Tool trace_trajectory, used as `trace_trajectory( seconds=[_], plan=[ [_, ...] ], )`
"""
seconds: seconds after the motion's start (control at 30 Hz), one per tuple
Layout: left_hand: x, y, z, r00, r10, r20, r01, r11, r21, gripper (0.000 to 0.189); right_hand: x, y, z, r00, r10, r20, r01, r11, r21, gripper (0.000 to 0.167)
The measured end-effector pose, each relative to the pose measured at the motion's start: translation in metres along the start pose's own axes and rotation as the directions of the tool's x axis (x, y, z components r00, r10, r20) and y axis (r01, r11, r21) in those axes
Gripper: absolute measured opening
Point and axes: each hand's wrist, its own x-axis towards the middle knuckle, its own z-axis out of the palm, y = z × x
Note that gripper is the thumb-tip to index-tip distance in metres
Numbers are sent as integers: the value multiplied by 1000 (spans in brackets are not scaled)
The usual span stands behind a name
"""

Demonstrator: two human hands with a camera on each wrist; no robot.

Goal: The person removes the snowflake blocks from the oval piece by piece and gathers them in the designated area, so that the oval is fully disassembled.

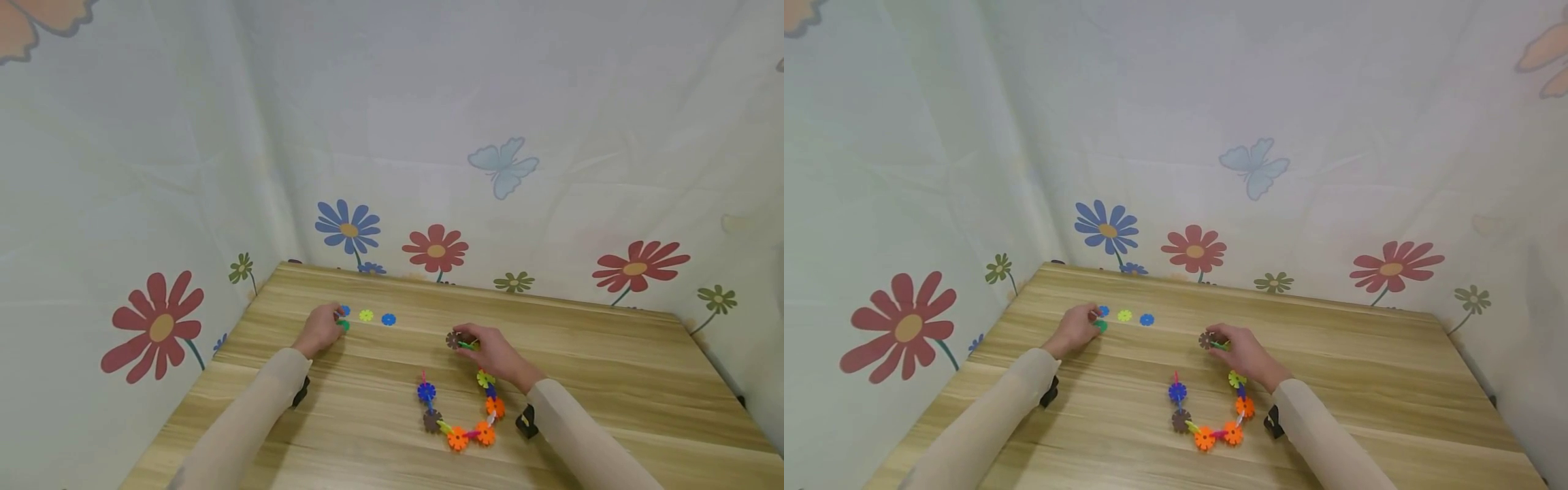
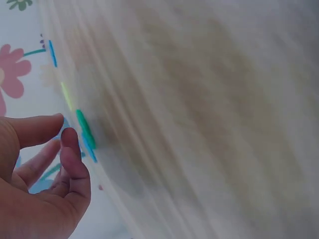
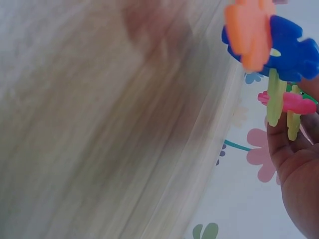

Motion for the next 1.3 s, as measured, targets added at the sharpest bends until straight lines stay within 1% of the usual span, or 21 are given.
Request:
trace_trajectory(
  seconds=[0.13, 0.3, 0.47, 0.6, 0.8, 1.03, 1.3],
  plan=[
    [1, 11, 3, 1000, 17, 14, -16, 999, -50, 25, 0, 1, 0, 1000, 0, -2, 0, 1000, 5, 39],
    [1, 31, 10, 999, 27, 41, -24, 996, -85, 23, 0, -1, 0, 1000, 14, -11, -14, 999, 29, 35],
    [-1, 49, 20, 994, 90, 58, -84, 992, -97, 17, 0, -3, 0, 999, 25, -22, -24, 999, 37, 31],
    [-4, 61, 30, 987, 145, 66, -138, 985, -100, 11, 0, -2, 2, 999, 31, -25, -30, 999, 35, 31],
    [-9, 77, 47, 979, 181, 98, -165, 975, -148, 10, 1, -2, 3, 999, 8, -32, -7, 1000, 24, 31],
    [-13, 94, 66, 969, 191, 158, -159, 968, -196, 12, 1, -1, 3, 999, -26, -30, 27, 999, 17, 30],
    [-18, 110, 84, 960, 155, 233, -83, 953, -292, 16, 2, -3, 4, 999, -36, -23, 37, 998, 45, 28]
  ],
)
